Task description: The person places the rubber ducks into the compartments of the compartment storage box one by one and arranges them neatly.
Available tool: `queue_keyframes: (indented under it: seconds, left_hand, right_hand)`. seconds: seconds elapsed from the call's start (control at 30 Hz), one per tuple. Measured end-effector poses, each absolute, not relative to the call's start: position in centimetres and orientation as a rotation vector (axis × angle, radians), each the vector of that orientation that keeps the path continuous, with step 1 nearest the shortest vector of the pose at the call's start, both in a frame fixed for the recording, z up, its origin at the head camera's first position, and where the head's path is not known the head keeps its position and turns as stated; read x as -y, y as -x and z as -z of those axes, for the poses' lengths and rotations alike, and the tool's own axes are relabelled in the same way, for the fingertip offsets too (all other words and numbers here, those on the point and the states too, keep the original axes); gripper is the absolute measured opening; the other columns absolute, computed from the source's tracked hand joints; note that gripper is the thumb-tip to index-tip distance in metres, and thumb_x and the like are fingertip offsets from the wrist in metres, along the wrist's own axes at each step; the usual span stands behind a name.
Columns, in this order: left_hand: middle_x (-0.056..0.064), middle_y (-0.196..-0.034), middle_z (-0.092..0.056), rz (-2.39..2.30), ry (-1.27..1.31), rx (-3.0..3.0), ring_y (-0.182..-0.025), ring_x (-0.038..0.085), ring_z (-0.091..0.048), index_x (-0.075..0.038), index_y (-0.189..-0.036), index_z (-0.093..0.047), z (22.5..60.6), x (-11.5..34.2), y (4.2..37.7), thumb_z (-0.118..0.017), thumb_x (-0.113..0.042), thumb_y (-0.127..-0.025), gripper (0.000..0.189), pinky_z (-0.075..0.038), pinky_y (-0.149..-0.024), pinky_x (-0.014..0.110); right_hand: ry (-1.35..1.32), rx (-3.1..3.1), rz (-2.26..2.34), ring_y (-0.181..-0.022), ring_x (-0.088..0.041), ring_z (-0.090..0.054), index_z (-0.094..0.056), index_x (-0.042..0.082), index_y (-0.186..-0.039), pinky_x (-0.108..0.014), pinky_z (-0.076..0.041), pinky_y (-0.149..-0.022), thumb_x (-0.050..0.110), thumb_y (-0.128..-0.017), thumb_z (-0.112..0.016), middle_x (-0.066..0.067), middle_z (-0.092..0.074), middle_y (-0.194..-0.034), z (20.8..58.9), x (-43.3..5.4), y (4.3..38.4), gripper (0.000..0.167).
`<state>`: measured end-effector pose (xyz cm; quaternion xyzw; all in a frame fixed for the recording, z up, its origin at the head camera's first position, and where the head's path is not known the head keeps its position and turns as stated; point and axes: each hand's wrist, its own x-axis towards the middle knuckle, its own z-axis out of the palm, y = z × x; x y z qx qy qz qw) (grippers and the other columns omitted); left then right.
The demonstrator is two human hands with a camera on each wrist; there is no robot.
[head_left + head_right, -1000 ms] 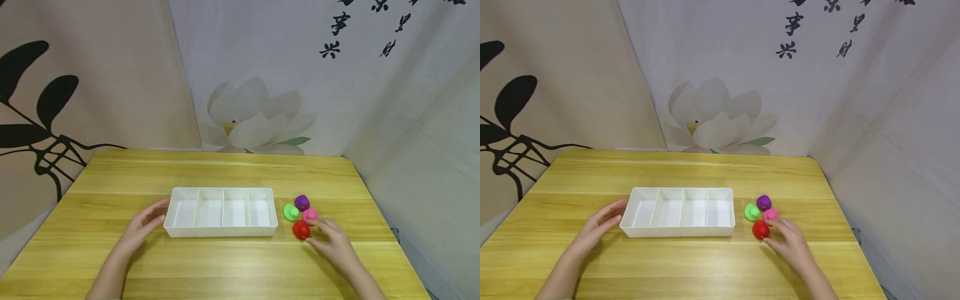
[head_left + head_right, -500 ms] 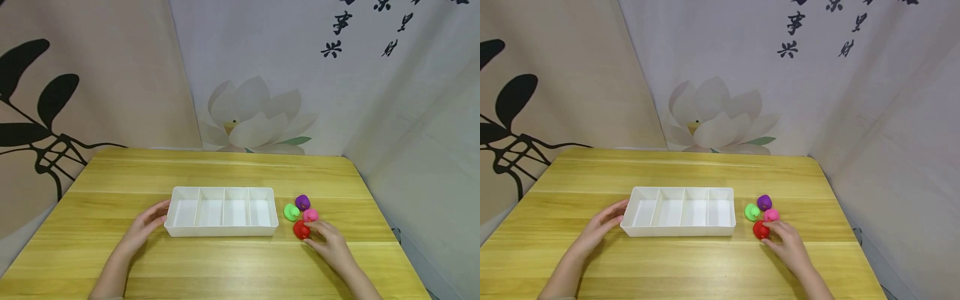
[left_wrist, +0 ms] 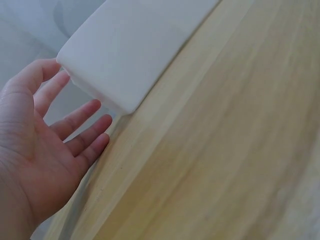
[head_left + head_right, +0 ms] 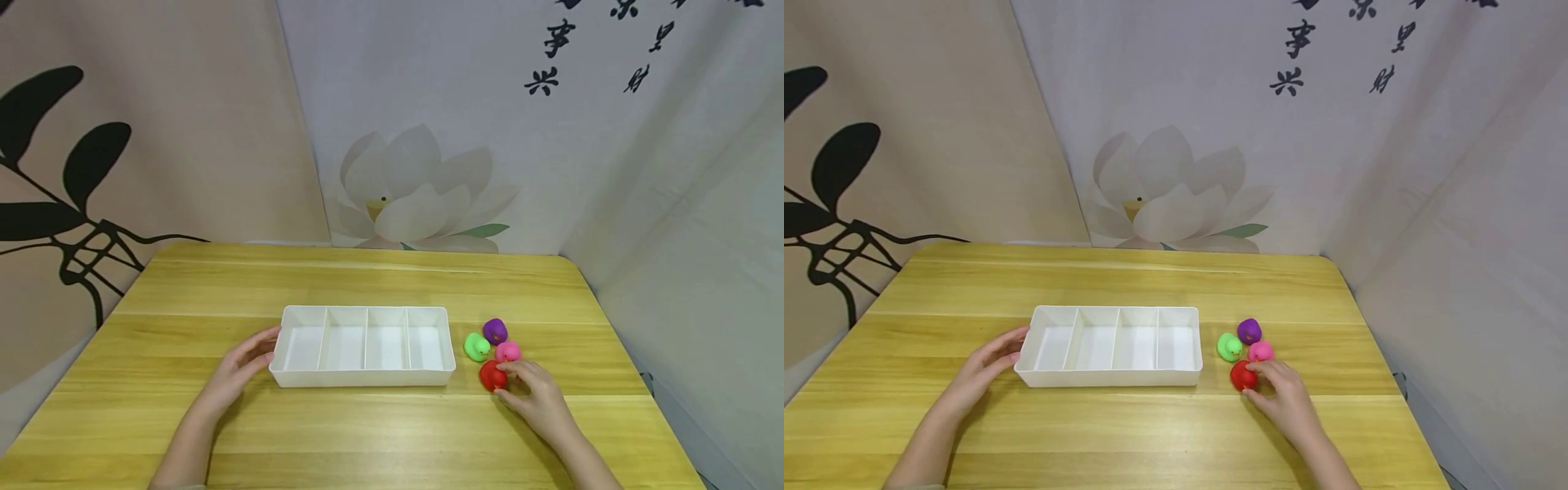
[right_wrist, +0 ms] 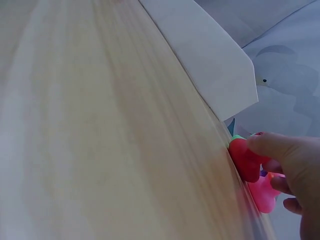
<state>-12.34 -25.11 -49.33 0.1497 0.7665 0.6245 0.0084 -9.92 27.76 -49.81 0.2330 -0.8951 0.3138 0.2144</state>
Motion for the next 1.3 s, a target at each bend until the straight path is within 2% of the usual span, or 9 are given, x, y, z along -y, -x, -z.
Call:
queue_keyframes:
  seconds: [0.1, 0.4, 0.7, 0.8, 1.1, 1.3]
  left_hand:
    - [0.029, -0.129, -0.05, -1.961, -0.469, -2.387, -0.114, 0.017, -0.053, 0.002, -0.141, -0.042, 49.3, 25.0, 12.3, -0.051, -0.006, -0.099, 0.044, -0.046, -0.087, 0.023]
    - [0.026, -0.129, -0.051, -1.955, -0.439, -2.391, -0.113, 0.012, -0.053, 0.001, -0.141, -0.043, 49.4, 25.1, 12.4, -0.052, -0.008, -0.099, 0.044, -0.046, -0.086, 0.023]
    - [0.027, -0.13, -0.05, -1.967, -0.448, -2.385, -0.114, 0.012, -0.053, 0.001, -0.141, -0.043, 49.5, 25.1, 12.4, -0.051, -0.006, -0.099, 0.044, -0.046, -0.087, 0.023]
    - [0.027, -0.131, -0.049, -1.965, -0.451, -2.385, -0.114, 0.013, -0.053, 0.0, -0.141, -0.043, 49.5, 25.1, 12.4, -0.051, -0.007, -0.099, 0.044, -0.046, -0.087, 0.023]
    - [0.028, -0.131, -0.049, -1.964, -0.45, -2.38, -0.114, 0.013, -0.053, 0.001, -0.142, -0.042, 49.7, 25.1, 12.4, -0.05, -0.008, -0.099, 0.044, -0.047, -0.086, 0.024]
    - [0.027, -0.13, -0.05, -1.959, -0.444, -2.375, -0.115, 0.013, -0.053, -0.001, -0.142, -0.042, 49.8, 25.1, 12.3, -0.05, -0.009, -0.099, 0.044, -0.046, -0.087, 0.024]
  right_hand:
    - [-0.621, 2.509, -0.86, -0.083, -0.018, -0.058, -0.068, 0.012, -0.101, -0.014, -0.04, -0.078, 0.005, -0.06, -0.089, 0.006, -0.065, -0.094, 49.7, -27.7, 9.8, 0.047]
    - [-0.599, 2.508, -0.88, -0.077, -0.014, -0.055, -0.066, 0.012, -0.098, -0.026, -0.048, -0.064, 0.003, -0.059, -0.089, 0.01, -0.062, -0.088, 49.1, -27.3, 9.6, 0.047]
    - [-0.528, 2.549, -0.947, -0.079, -0.016, -0.055, -0.066, 0.014, -0.097, -0.033, -0.049, -0.066, 0.004, -0.062, -0.088, 0.01, -0.062, -0.09, 47.3, -26.6, 9.2, 0.043]
    - [-0.501, 2.561, -0.97, -0.079, -0.015, -0.054, -0.067, 0.015, -0.098, -0.031, -0.048, -0.067, 0.004, -0.063, -0.088, 0.011, -0.061, -0.09, 46.8, -26.4, 9.1, 0.043]
    - [-0.521, 2.51, -1.039, -0.077, -0.017, -0.053, -0.067, 0.016, -0.097, -0.018, -0.045, -0.067, -0.001, -0.06, -0.088, 0.009, -0.061, -0.093, 45.5, -25.5, 9.3, 0.046]
    - [-0.505, 2.506, -1.057, -0.078, -0.014, -0.053, -0.067, 0.017, -0.096, -0.019, -0.044, -0.068, -0.001, -0.06, -0.088, 0.009, -0.06, -0.088, 44.2, -24.8, 9.4, 0.045]
